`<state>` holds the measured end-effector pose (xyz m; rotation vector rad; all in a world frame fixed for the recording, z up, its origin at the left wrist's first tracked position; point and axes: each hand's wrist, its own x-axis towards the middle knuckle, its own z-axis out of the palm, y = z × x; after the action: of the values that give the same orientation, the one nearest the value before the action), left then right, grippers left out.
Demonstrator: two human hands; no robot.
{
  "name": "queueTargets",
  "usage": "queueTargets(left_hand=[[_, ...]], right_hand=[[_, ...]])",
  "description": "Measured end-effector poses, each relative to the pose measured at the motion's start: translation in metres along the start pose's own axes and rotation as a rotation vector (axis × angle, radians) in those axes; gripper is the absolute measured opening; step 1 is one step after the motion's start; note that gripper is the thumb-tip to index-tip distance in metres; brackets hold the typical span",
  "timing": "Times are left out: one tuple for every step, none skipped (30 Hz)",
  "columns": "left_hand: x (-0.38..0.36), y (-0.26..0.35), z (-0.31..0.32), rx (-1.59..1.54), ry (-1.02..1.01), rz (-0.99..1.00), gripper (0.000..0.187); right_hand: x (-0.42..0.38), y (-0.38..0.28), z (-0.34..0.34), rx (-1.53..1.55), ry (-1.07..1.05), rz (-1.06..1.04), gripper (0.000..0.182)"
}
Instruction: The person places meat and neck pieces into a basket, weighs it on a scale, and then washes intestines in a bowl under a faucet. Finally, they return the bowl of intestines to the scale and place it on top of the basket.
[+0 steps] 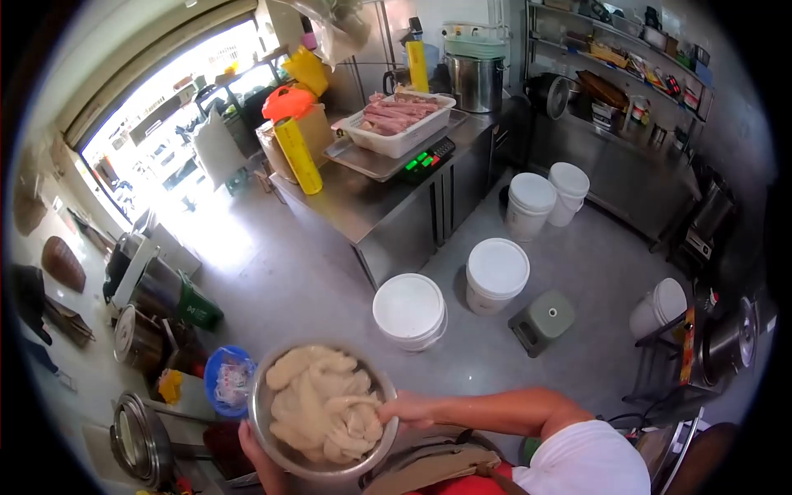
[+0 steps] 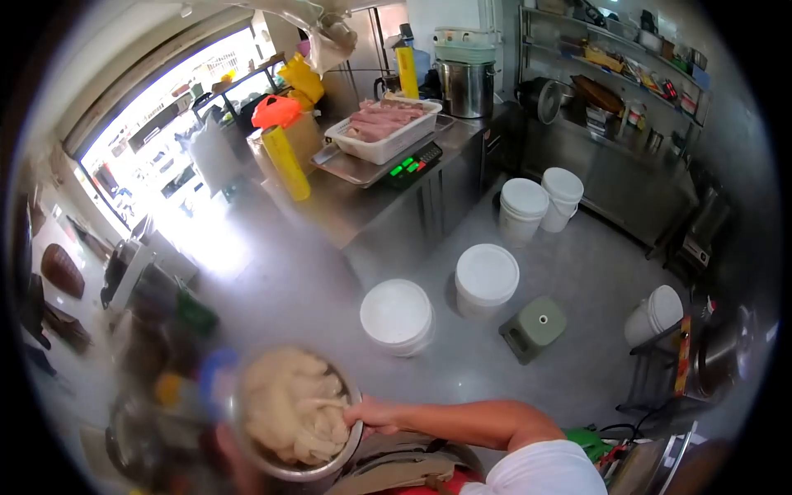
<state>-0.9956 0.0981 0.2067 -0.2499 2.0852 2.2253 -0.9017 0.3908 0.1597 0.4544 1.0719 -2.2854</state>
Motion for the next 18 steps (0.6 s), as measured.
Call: queueTargets(left_hand=[[0.016, 0.002, 0.028, -0.026, -0.057, -0.002, 0.041], [0.03, 0.003, 0.057, -0.058, -0.113, -0.013, 0.042], [0.042, 0.002, 0.086, -0.092, -0.16, -0.034, 0.042], [0.05, -0.001, 0.112, -0.126, -0.205, -0.058, 0.043], [0.059, -0.006, 0.138, -0.158, -0.25, -0.082, 0.043], [0.068, -0.011, 0.162, -0.188, -0.288, -0.112, 0.044], [0.077, -0.017, 0.188, -0.224, -0.334, -0.139, 0.044], [0.086, -0.023, 0.211, -0.258, -0.373, -0.169, 0.044], [0.094, -0.031, 0.236, -0.287, -0.409, -0.202, 0.045], [0.105, -0.034, 0.258, -0.319, -0.44, -0.228, 0.045], [0.117, -0.038, 0.283, -0.356, -0.47, -0.255, 0.046], [0.13, -0.037, 0.309, -0.385, -0.503, -0.276, 0.046], [0.141, -0.034, 0.334, -0.418, -0.532, -0.295, 0.047], [0.154, -0.029, 0.36, -0.444, -0.56, -0.308, 0.047], [0.164, -0.023, 0.383, -0.471, -0.585, -0.313, 0.048], [0.172, -0.017, 0.404, -0.505, -0.602, -0.322, 0.048], [0.18, -0.009, 0.419, -0.542, -0.612, -0.328, 0.049], [0.183, -0.003, 0.428, -0.597, -0.612, -0.347, 0.049]], right_hand=[[-0.015, -0.021, -0.005, 0.05, 0.036, -0.024, 0.015], [-0.033, -0.047, -0.007, 0.099, 0.074, -0.051, 0.016], [-0.067, -0.091, 0.003, -0.027, 0.117, -0.004, 0.03], [-0.071, -0.105, -0.002, -0.005, 0.132, -0.029, 0.03], [-0.071, -0.12, -0.008, 0.014, 0.148, -0.058, 0.031], [-0.069, -0.134, -0.016, 0.029, 0.168, -0.09, 0.031], [-0.056, -0.142, -0.032, 0.092, 0.17, -0.079, 0.031], [-0.046, -0.155, -0.044, 0.166, 0.154, -0.137, 0.032], [-0.037, -0.168, -0.054, 0.239, 0.138, -0.189, 0.033], [-0.028, -0.18, -0.066, 0.311, 0.123, -0.236, 0.034], [-0.016, -0.196, -0.088, 0.316, 0.12, -0.194, 0.041], [-0.007, -0.213, -0.109, 0.318, 0.156, -0.227, 0.043], [0.0, -0.224, -0.125, 0.323, 0.19, -0.254, 0.044], [0.005, -0.236, -0.137, 0.339, 0.216, -0.281, 0.046], [0.002, -0.26, -0.143, 0.31, 0.223, -0.281, 0.049], [0.0, -0.28, -0.157, 0.278, 0.221, -0.28, 0.05], [-0.008, -0.308, -0.141, 0.291, 0.311, -0.355, 0.036], [-0.015, -0.334, -0.124, 0.304, 0.396, -0.42, 0.023]])
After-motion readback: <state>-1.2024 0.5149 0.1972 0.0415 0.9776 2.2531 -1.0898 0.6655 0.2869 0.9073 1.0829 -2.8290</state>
